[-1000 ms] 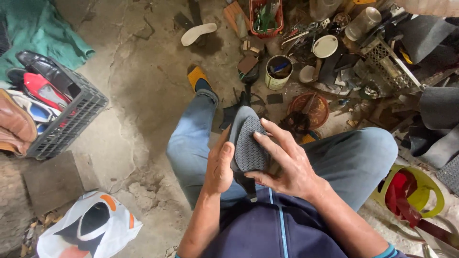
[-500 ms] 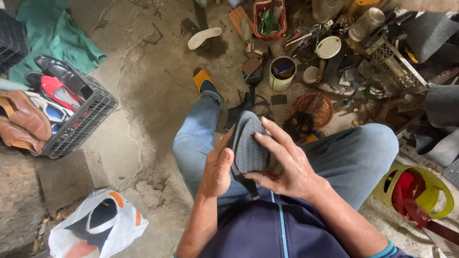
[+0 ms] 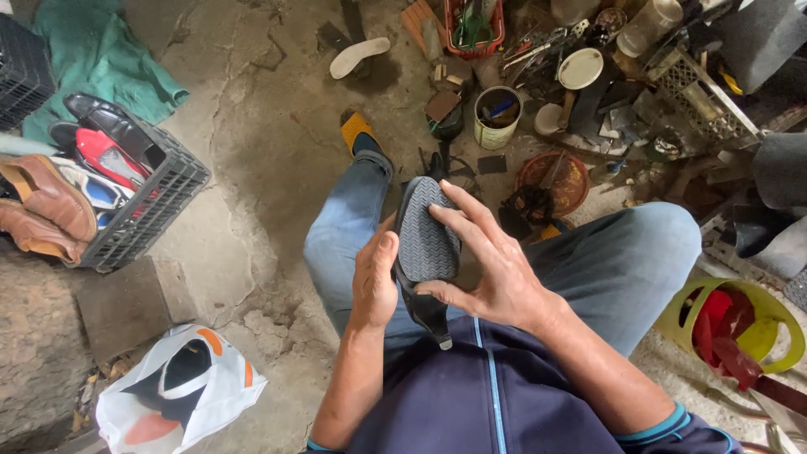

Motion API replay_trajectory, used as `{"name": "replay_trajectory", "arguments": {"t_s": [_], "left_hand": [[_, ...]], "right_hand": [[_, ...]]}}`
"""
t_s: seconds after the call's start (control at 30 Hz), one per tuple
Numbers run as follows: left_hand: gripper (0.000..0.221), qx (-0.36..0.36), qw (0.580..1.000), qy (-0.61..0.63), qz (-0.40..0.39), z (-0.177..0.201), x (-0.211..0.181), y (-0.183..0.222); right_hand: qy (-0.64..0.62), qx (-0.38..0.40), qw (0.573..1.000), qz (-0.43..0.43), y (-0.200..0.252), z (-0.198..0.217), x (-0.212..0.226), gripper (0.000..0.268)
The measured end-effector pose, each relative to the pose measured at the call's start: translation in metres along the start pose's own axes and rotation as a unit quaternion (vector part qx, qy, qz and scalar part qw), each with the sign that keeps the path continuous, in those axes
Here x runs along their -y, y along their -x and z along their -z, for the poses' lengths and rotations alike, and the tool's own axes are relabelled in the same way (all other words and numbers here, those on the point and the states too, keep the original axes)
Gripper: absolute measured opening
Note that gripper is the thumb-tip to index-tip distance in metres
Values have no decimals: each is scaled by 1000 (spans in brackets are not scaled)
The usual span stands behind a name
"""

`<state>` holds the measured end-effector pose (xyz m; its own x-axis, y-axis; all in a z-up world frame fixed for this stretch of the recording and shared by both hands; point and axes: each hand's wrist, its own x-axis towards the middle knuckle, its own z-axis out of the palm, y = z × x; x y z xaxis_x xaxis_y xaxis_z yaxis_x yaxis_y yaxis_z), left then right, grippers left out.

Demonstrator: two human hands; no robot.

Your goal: The person is performing shoe repair, specifically applying adhesive to the bottom of a shoe and a replacement sole piece, then pressing them together and wiping away excess glue.

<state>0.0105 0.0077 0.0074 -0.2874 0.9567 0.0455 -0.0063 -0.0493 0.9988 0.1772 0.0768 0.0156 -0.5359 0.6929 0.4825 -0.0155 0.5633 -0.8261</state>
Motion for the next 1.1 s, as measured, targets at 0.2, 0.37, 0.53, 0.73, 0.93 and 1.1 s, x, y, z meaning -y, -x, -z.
{"name": "replay_trajectory", "arguments": {"t_s": [0.2, 0.37, 0.53, 0.73, 0.93, 1.1], "left_hand": [[47, -42, 999, 9, 24, -4, 20, 5], [47, -162, 974, 41, 150, -4, 30, 0], [68, -377, 850, 183, 320, 3, 30, -28], [66, -388, 820, 208, 366, 14, 79, -64], [39, -166, 848, -169, 474, -2, 184, -103], [65, -8, 883, -178, 435, -28, 317, -113]], "right_hand": [[-41, -10, 999, -28, 0, 1, 1, 87], [-283, -80, 946, -135, 17, 12, -47, 85], [-475, -164, 839, -207, 26, 54, -99, 83], [-476, -137, 834, -244, -9, 99, -141, 46], [-461, -143, 810, -334, -48, 114, -189, 77], [-556, -181, 745, -321, -69, 106, -208, 85]]}}
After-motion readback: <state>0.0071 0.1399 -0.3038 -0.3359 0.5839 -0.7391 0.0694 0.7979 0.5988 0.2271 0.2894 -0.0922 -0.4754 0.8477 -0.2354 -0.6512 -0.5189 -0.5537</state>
